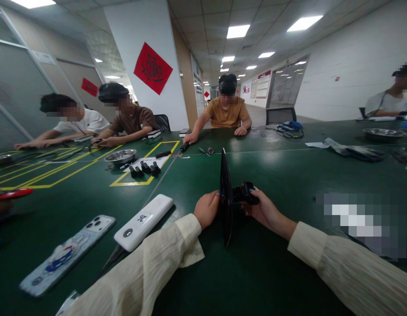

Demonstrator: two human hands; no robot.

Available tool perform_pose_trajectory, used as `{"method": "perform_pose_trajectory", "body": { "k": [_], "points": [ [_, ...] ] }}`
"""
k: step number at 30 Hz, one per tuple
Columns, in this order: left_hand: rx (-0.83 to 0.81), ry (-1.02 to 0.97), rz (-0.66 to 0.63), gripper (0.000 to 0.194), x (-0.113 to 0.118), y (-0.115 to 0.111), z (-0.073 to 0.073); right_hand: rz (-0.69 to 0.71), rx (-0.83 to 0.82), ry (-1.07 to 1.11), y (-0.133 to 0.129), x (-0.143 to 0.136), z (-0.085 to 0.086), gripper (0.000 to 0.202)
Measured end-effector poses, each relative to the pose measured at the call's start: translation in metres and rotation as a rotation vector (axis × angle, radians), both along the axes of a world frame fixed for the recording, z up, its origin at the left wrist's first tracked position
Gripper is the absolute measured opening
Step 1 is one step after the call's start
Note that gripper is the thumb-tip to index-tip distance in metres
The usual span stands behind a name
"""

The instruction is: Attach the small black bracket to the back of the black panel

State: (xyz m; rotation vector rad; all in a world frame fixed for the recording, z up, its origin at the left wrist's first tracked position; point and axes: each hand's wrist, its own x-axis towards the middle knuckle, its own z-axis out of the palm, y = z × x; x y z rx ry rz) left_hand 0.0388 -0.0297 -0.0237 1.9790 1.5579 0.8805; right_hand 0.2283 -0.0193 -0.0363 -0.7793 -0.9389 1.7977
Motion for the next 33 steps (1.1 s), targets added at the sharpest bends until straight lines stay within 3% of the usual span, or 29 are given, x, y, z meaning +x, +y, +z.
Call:
{"method": "perform_pose_trajectory", "body": {
  "k": [15,27,33],
  "points": [
    [-0.019,0.006,-0.024,0.048,0.0004,0.0009,-0.0006,0.000,-0.011,-0.015,-0.0007,0.0004,0.0012,0.029],
    [-0.010,0.035,-0.049,0.034,-0.0010,0.0027,-0.0008,0.005,-0.006,-0.009,0.0014,0.0006,-0.0014,0.031],
    [-0.007,0.042,-0.051,0.037,-0.0016,0.0030,-0.0019,-0.007,-0.019,-0.010,-0.0011,-0.0004,0.0021,0.027]
  ]
}}
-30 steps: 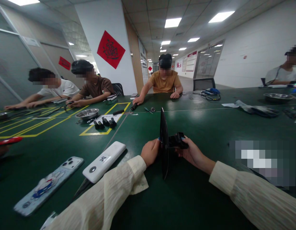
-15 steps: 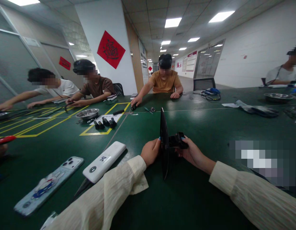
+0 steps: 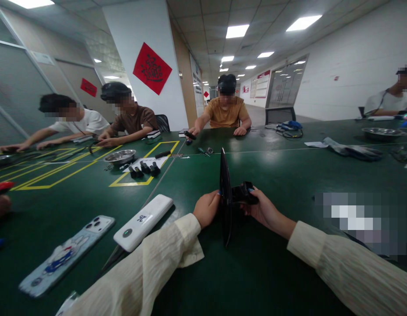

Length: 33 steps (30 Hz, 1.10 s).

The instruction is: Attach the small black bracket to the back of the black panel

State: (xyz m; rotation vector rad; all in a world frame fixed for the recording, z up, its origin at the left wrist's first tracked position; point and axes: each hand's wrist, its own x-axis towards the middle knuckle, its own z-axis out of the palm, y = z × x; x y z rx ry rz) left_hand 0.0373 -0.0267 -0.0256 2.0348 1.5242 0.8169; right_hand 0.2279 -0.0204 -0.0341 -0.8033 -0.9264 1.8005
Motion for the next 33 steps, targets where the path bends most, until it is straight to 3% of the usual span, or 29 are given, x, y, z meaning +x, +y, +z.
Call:
{"method": "perform_pose_trajectory", "body": {
  "k": [33],
  "points": [
    [-0.012,0.053,0.015,0.027,0.0025,-0.0048,0.0082,0.025,0.019,-0.005,0.0010,0.0011,-0.0031,0.032]
  ]
}}
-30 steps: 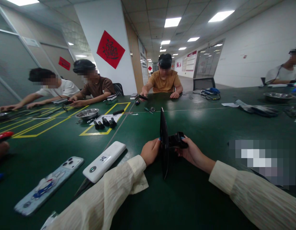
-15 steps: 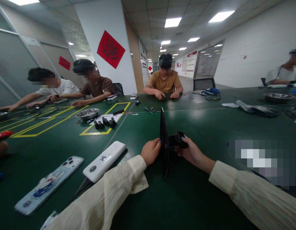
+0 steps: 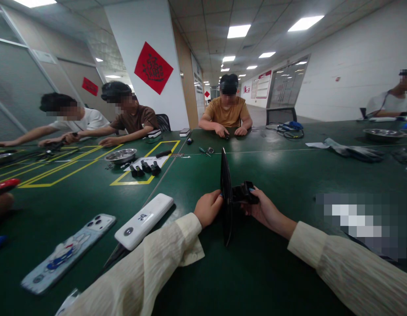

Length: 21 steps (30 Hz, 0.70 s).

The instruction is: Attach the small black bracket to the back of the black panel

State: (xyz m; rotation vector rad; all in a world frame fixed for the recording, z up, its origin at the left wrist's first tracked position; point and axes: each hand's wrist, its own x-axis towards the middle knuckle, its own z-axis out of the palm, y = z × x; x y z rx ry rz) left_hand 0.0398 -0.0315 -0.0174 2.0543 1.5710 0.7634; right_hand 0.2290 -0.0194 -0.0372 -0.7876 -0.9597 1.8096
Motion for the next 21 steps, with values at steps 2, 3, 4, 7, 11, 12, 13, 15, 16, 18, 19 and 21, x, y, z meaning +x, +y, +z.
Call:
{"method": "perform_pose_trajectory", "body": {
  "k": [2,3,4,7,11,12,13,15,16,18,19,21],
  "points": [
    [0.000,-0.005,0.004,0.027,0.0000,-0.0006,0.0006,0.002,0.001,0.008,0.0003,0.0004,-0.0009,0.032],
    [-0.002,-0.007,0.005,0.027,0.0001,-0.0009,0.0010,0.002,0.000,0.010,0.0006,0.0006,-0.0014,0.032],
    [-0.003,-0.010,0.005,0.028,0.0002,-0.0011,0.0012,0.001,0.000,0.011,0.0009,0.0009,-0.0020,0.032],
    [0.004,-0.009,-0.006,0.029,0.0004,-0.0011,0.0013,0.000,0.009,0.017,0.0021,0.0010,-0.0036,0.032],
    [0.008,-0.028,-0.025,0.036,0.0006,0.0001,0.0000,-0.011,0.004,0.009,0.0019,-0.0004,-0.0022,0.027],
    [0.007,-0.035,-0.026,0.037,0.0006,0.0004,-0.0004,-0.018,-0.004,0.004,0.0015,-0.0009,-0.0012,0.026],
    [0.006,-0.040,-0.025,0.038,0.0006,0.0005,-0.0006,-0.024,-0.010,-0.001,0.0009,-0.0012,0.0000,0.026],
    [-0.003,-0.049,-0.011,0.040,0.0009,0.0007,-0.0009,-0.029,-0.016,-0.003,-0.0001,-0.0017,0.0020,0.026],
    [-0.012,-0.051,0.000,0.042,0.0010,0.0007,-0.0010,-0.029,-0.016,-0.002,-0.0004,-0.0017,0.0026,0.026],
    [-0.029,-0.052,0.014,0.045,0.0014,0.0008,-0.0012,-0.027,-0.012,0.007,-0.0008,-0.0015,0.0030,0.026],
    [-0.035,-0.054,0.018,0.046,0.0015,0.0008,-0.0012,-0.022,-0.011,0.012,-0.0008,-0.0013,0.0029,0.026],
    [-0.035,-0.072,0.020,0.046,0.0015,0.0008,-0.0013,-0.013,-0.012,0.017,-0.0008,-0.0008,0.0026,0.027]
  ]
}}
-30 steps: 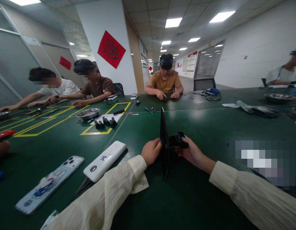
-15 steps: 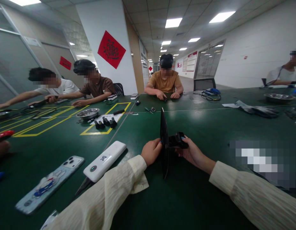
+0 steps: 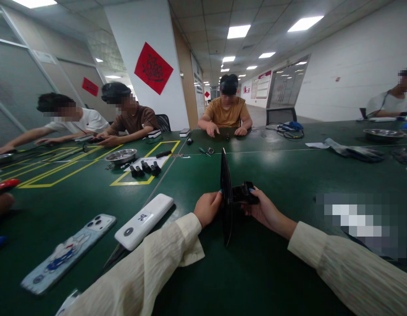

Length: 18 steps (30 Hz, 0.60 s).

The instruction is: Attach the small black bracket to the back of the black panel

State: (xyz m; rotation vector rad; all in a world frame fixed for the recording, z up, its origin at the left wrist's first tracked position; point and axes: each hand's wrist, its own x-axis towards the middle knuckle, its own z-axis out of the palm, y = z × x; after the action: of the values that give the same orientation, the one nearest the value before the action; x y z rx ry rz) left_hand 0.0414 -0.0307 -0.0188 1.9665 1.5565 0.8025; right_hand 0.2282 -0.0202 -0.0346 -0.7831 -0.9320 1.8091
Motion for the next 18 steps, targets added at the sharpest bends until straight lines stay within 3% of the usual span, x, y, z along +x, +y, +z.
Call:
{"method": "perform_pose_trajectory", "body": {
  "k": [7,18],
  "points": [
    [0.060,-0.056,0.005,0.036,-0.0014,0.0000,-0.0005,0.008,0.001,-0.015,-0.0005,0.0007,0.0012,0.027],
    [0.041,-0.012,-0.015,0.036,-0.0012,0.0006,-0.0006,0.007,0.005,-0.018,-0.0003,0.0001,0.0018,0.027]
  ]
}}
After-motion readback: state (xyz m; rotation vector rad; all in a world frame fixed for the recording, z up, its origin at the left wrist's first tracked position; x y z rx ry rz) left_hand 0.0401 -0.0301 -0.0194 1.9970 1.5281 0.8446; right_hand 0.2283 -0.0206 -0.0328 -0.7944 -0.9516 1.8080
